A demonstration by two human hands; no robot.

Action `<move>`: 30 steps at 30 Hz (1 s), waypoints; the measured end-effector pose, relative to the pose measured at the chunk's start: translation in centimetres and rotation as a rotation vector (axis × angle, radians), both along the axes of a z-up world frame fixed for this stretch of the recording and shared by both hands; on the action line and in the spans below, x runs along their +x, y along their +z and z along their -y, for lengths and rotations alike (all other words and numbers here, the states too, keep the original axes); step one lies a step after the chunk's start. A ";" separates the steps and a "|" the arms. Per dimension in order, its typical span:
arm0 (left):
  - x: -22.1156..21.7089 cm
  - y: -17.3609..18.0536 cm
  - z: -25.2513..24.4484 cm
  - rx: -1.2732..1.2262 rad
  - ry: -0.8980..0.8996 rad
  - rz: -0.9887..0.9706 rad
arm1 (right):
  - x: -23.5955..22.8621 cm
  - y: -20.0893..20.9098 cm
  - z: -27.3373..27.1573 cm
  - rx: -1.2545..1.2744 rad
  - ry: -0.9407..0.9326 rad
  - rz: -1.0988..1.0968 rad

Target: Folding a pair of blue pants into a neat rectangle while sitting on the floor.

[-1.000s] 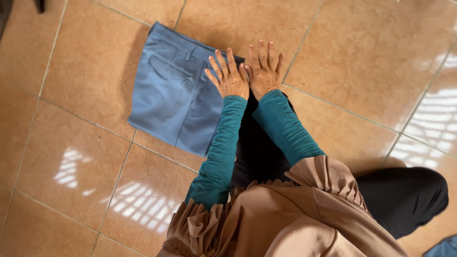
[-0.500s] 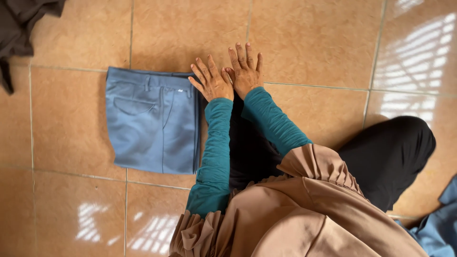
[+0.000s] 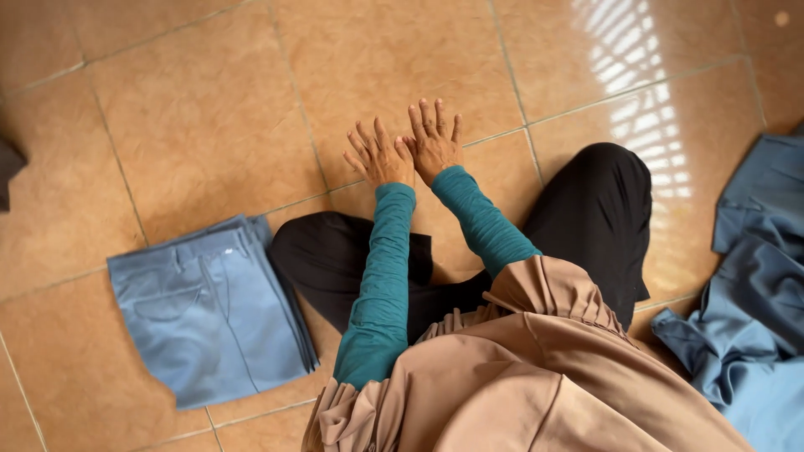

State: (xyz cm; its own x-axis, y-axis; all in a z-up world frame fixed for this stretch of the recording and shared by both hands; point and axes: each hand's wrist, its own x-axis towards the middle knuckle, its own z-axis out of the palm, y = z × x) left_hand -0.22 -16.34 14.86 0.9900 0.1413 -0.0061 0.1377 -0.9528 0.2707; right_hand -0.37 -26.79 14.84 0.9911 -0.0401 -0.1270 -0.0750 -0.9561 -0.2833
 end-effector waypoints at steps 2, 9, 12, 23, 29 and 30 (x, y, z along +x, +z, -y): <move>0.7 -0.3 2.0 0.014 -0.027 -0.007 | 0.0 0.4 2.0 0.001 -0.038 -0.002; 0.3 1.7 20.0 -0.008 -0.396 0.063 | -4.1 1.8 19.0 -0.048 -0.392 0.044; -3.4 2.3 29.7 -0.043 -0.625 0.071 | -9.8 2.5 27.5 -0.103 -0.598 0.022; -24.3 -0.2 46.6 -0.182 -1.305 0.093 | -34.7 1.7 39.1 -0.212 -1.150 0.055; -34.7 -3.5 46.4 -0.218 -1.573 -0.337 | -46.9 5.4 37.8 -0.269 -1.284 0.030; -36.1 -3.8 45.9 -0.214 -1.668 -0.440 | -48.7 6.4 37.4 -0.284 -1.335 -0.003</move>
State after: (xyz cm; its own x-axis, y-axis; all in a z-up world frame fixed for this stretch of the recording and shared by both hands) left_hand -36.28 -62.28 11.09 -0.0217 -0.9847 -0.1731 -0.7823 -0.0910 0.6162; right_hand -49.09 -64.21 21.26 0.1772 -0.9832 0.0437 -0.9796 -0.1805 -0.0889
